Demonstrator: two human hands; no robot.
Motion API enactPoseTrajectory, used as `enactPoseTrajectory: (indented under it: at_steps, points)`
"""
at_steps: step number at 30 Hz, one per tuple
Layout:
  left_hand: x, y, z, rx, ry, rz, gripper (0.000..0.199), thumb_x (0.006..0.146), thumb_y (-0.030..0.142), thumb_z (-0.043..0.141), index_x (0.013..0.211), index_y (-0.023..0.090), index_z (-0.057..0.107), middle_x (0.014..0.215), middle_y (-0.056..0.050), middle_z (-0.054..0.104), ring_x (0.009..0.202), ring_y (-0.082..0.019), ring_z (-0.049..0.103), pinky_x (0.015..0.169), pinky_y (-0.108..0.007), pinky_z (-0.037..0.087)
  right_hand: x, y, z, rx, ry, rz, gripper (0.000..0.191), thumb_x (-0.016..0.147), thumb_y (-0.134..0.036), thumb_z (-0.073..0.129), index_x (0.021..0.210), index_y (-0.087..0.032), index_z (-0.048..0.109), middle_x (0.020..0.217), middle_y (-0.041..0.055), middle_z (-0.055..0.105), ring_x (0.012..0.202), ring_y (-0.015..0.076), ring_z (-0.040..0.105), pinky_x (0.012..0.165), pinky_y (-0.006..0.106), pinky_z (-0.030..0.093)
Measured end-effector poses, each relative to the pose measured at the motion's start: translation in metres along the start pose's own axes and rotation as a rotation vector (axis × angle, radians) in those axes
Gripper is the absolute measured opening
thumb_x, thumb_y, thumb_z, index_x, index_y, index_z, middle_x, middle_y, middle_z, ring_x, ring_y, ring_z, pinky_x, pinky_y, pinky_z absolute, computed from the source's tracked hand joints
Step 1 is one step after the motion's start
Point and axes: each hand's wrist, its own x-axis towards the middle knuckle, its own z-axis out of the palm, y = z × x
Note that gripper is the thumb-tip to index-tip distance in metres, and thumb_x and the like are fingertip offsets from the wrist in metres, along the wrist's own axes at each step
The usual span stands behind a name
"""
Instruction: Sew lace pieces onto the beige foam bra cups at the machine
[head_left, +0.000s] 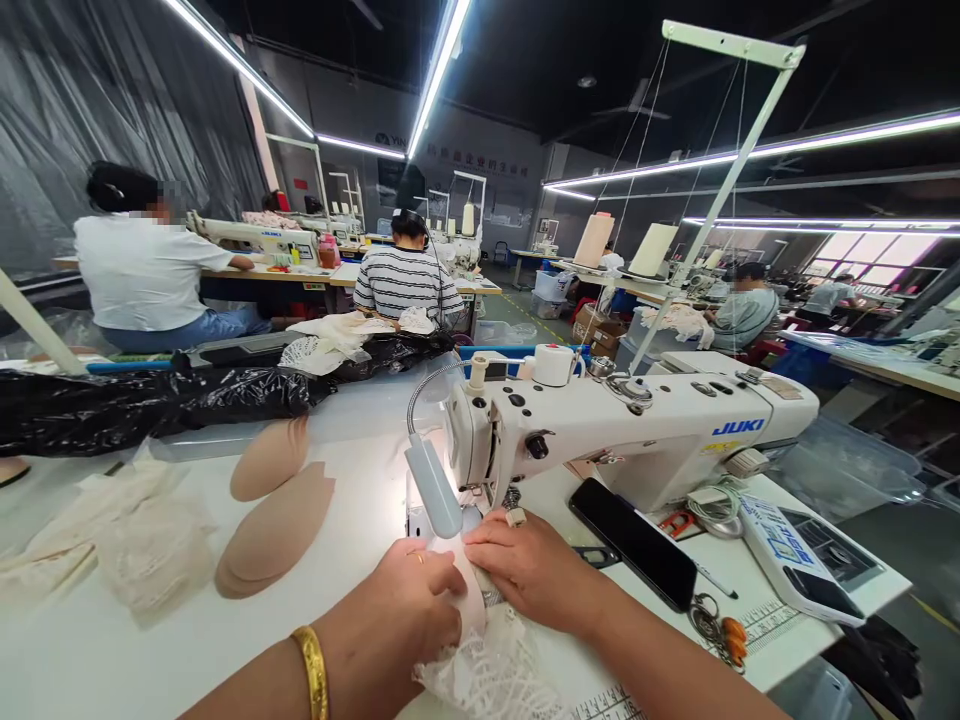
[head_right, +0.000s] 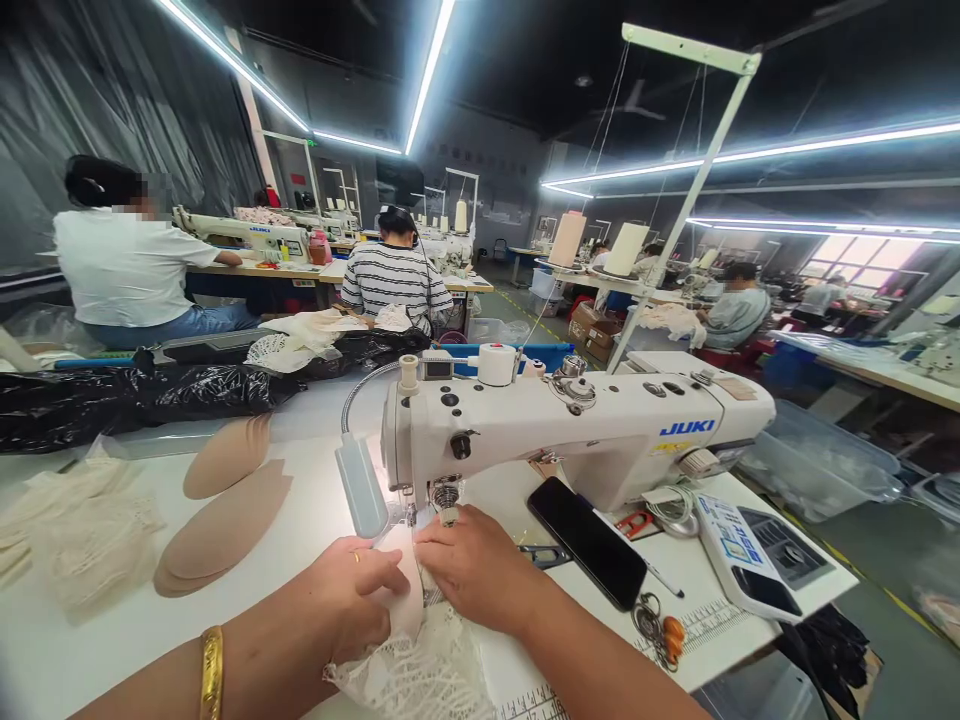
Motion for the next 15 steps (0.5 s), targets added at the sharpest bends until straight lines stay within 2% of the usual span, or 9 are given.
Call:
enactPoseTrajectory:
  at_steps: [6, 11, 15]
  points:
    - [0.005, 0.006, -0.014, -0.018, -0.025, -0.037, 0.012, 0.068, 0.018, 0.071, 0.065, 0.022, 0.061, 0.109, 0.001, 0.069, 0.092, -0.023, 0.059, 0.089, -0.038, 0.047, 0.0, 0.003, 0.003, -0.065, -0.018, 0.039, 0.029, 0.09, -0.002, 0.055, 0.106, -0.024, 0.067, 0.104, 0.0027, 0.076, 0.098, 0.0206, 0.065, 0.083, 0.031, 0.048]
    - [0.006, 0.016, -0.033, -0.076, 0.002, -0.055, 0.016, 0.07, 0.009, 0.066, 0.063, 0.02, 0.056, 0.112, 0.003, 0.071, 0.087, -0.02, 0.06, 0.089, -0.038, 0.044, -0.001, 0.004, 0.004, -0.077, -0.012, 0.058, 0.028, 0.091, -0.003, 0.053, 0.103, -0.024, 0.067, 0.102, 0.0032, 0.075, 0.096, 0.0209, 0.065, 0.084, 0.032, 0.048]
    - [0.004, 0.019, -0.035, -0.107, -0.007, -0.061, 0.02, 0.07, 0.007, 0.066, 0.062, 0.018, 0.051, 0.112, 0.005, 0.07, 0.084, -0.019, 0.058, 0.085, -0.037, 0.041, -0.002, 0.004, 0.005, -0.087, -0.013, 0.065, 0.027, 0.091, -0.003, 0.053, 0.102, -0.023, 0.067, 0.101, 0.0032, 0.075, 0.096, 0.021, 0.065, 0.086, 0.032, 0.048]
